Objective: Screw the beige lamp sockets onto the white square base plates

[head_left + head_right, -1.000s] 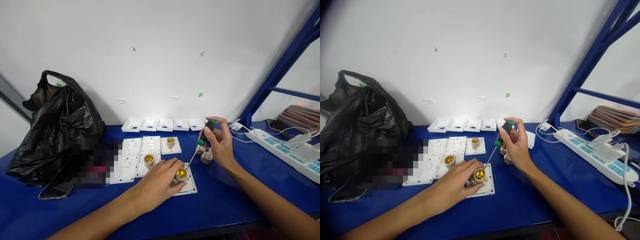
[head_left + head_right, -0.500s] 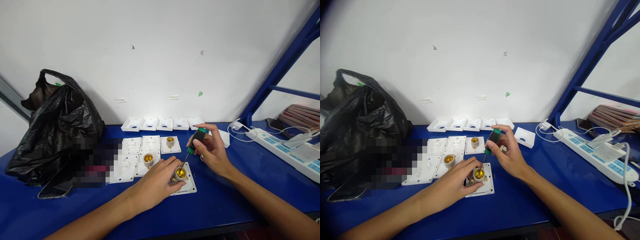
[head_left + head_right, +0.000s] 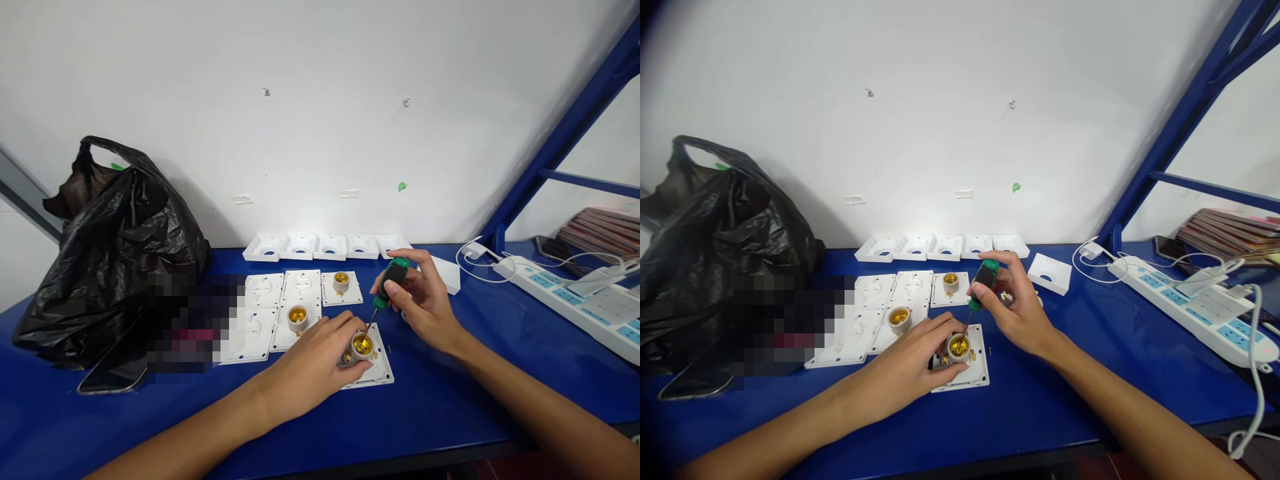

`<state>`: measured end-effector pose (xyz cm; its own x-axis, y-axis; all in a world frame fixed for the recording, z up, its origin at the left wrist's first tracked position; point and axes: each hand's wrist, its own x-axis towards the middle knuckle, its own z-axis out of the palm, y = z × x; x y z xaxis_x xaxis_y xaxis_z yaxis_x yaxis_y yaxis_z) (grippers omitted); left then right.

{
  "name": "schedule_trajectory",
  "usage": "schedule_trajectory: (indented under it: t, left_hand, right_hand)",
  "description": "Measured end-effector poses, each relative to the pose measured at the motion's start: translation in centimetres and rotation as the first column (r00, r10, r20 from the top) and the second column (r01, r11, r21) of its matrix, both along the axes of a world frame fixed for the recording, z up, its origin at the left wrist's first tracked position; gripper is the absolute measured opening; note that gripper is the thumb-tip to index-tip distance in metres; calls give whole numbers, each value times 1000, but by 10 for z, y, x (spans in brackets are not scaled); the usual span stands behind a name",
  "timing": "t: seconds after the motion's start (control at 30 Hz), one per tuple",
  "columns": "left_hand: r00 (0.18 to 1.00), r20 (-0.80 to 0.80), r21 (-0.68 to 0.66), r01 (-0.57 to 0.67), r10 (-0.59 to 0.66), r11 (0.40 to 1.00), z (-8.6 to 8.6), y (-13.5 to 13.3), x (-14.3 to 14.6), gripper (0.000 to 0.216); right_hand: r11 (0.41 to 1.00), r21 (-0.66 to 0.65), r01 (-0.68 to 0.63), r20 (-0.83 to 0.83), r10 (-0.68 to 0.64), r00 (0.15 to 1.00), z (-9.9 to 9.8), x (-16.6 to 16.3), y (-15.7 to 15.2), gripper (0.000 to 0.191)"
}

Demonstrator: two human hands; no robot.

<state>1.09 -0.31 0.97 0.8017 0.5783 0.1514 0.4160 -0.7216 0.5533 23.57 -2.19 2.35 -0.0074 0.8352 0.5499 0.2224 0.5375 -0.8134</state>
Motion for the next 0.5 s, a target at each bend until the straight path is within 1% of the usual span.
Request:
schedule_trajectory:
  t: [0.27, 0.5]
  left_hand:
    - [1000, -17, 0, -2, 2, 1000, 2, -1, 1, 27]
    - [1000, -5, 9, -8, 8, 1000, 1, -1, 0, 23]
  right_hand:
    - [1000, 17, 2, 13, -2, 1000, 2, 0, 0, 35]
    - [1000, 24, 13, 67, -15, 998, -1, 0, -1, 36]
